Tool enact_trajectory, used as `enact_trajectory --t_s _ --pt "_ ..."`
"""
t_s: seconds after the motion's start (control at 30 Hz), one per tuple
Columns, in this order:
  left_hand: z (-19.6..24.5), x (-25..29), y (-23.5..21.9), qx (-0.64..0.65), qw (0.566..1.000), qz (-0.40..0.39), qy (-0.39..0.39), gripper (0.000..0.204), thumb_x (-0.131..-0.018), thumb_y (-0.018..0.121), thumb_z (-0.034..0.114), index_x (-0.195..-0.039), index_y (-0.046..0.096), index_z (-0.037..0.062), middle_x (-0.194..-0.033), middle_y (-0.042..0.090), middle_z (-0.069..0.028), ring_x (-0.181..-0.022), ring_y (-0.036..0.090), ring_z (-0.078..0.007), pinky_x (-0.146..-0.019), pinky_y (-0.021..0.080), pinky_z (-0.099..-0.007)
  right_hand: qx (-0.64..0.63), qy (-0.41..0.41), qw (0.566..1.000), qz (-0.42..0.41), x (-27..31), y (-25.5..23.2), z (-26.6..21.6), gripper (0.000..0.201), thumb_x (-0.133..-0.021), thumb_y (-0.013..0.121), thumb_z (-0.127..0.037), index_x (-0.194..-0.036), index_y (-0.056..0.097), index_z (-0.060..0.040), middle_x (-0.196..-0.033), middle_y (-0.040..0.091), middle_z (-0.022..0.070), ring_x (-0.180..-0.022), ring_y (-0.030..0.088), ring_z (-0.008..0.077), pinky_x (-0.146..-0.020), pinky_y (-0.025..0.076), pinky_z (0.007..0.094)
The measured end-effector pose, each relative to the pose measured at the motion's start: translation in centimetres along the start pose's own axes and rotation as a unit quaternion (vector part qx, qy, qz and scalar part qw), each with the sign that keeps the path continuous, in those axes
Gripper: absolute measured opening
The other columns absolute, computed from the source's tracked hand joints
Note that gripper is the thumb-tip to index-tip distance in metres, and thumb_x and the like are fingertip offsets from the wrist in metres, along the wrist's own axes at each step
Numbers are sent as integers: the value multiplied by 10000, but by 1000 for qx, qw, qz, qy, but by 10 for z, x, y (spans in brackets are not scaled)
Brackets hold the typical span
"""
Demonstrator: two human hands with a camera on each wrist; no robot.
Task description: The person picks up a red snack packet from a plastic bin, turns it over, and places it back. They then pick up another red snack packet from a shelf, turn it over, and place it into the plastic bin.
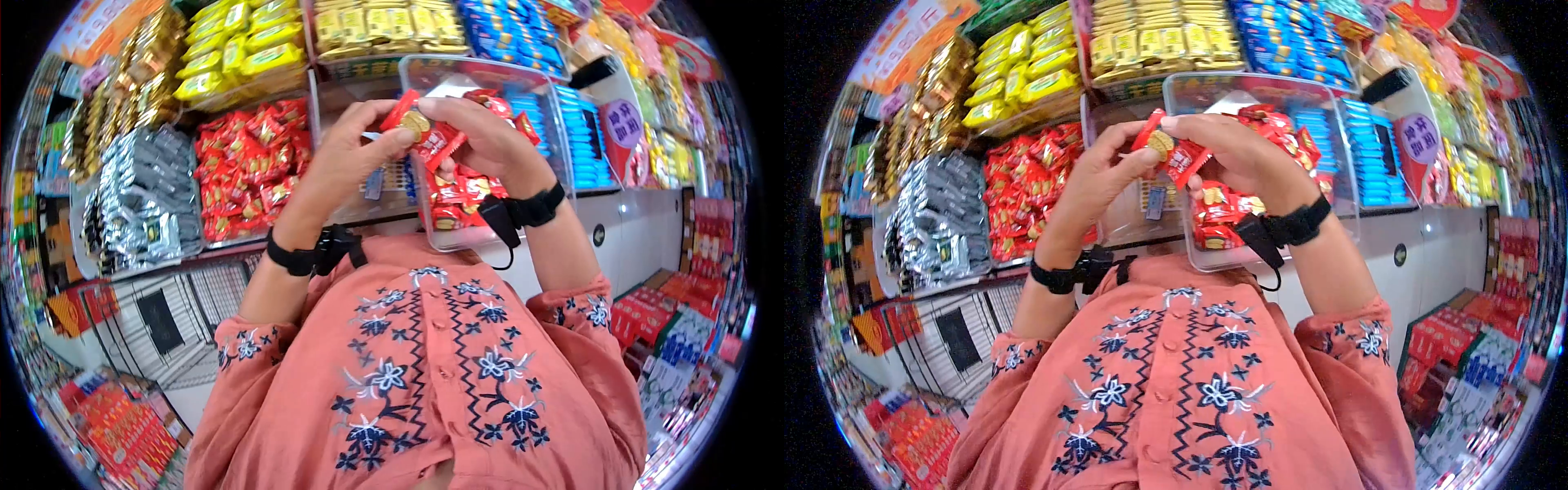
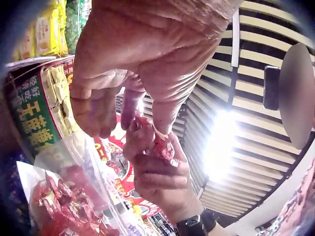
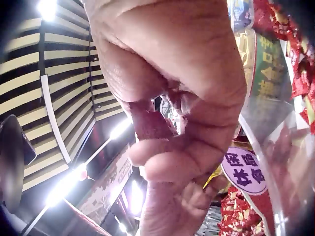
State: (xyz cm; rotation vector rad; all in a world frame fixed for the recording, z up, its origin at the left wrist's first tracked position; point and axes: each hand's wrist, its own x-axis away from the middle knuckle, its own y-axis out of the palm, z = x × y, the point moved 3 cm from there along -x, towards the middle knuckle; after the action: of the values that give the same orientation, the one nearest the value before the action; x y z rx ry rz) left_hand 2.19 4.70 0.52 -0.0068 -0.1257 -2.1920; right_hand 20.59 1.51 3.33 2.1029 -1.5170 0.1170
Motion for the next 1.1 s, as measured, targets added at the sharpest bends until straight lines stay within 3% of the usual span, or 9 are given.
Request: enact_trajectory --t_s 0.07,0.3,0.53,0.6,0.67,0.73,0.77,0.87,1.1 --pt "-12 1 -6 4 999 17 50 396 -941 706 261 -1236 615 12 -1123 595 -56 -955 602 -122 -837 497 -266 21 11 1000 -8 -3 10 0 387 -984 618 -375 -1146 630 -24 -990 665 47 -719 626 104 -588 526 242" --pt "-25 31 -30 65 994 87 -21 405 -970 665 344 -1190 581 14 -1086 630 -29 -956 592 -95 -765 484 -246 111 11 993 -26 -33 38 9 396 -974 642 -267 -1274 538 -30 -1109 659 69 -974 686 154 -739 596 287" --pt "-37 72 -71 82 984 157 -36 314 -979 647 320 -1100 614 32 -1001 637 -4 -892 586 -72 -702 479 -239 169 16 984 -59 -62 82 33 478 -984 612 -304 -1343 501 -8 -1158 638 98 -970 681 181 -726 588 302" --pt "-37 89 -97 60 975 199 -74 246 -966 660 254 -1097 621 49 -920 634 32 -717 540 -48 -607 439 -224 206 29 977 -42 -63 90 37 523 -978 614 -345 -1350 499 4 -1124 633 113 -932 674 187 -718 578 305" --pt "-54 104 -142 -146 955 248 -67 279 -953 677 268 -1068 625 19 -870 641 9 -702 561 -71 -605 461 -253 240 22 970 -42 -65 92 35 530 -974 618 -349 -1347 499 9 -1114 630 121 -908 671 186 -715 575 303" --pt "-59 123 -175 -402 864 287 -99 333 -929 700 298 -1052 630 -3 -850 672 -77 -738 632 -161 -653 499 -317 250 28 967 -49 -64 93 32 551 -978 595 -371 -1360 485 11 -1129 629 130 -928 673 190 -729 569 302" --pt "-55 133 -180 -512 797 278 -160 331 -901 713 301 -1039 641 8 -887 688 -182 -827 686 -300 -712 522 -393 265 30 962 -55 -64 92 30 573 -982 578 -400 -1375 472 4 -1159 629 140 -950 676 198 -753 568 304" --pt "-85 146 -202 -579 763 250 -143 300 -875 716 279 -1042 646 39 -942 686 -217 -881 666 -389 -734 527 -451 266 33 962 -58 -63 90 30 579 -989 559 -419 -1381 466 -3 -1180 632 148 -954 679 198 -773 564 301" --pt "-115 138 -211 -647 718 203 -159 317 -868 711 318 -977 626 33 -925 687 -194 -886 681 -370 -742 542 -469 224 17 974 -17 -53 74 24 510 -1008 546 -361 -1369 475 -9 -1155 649 146 -908 674 175 -749 558 284"
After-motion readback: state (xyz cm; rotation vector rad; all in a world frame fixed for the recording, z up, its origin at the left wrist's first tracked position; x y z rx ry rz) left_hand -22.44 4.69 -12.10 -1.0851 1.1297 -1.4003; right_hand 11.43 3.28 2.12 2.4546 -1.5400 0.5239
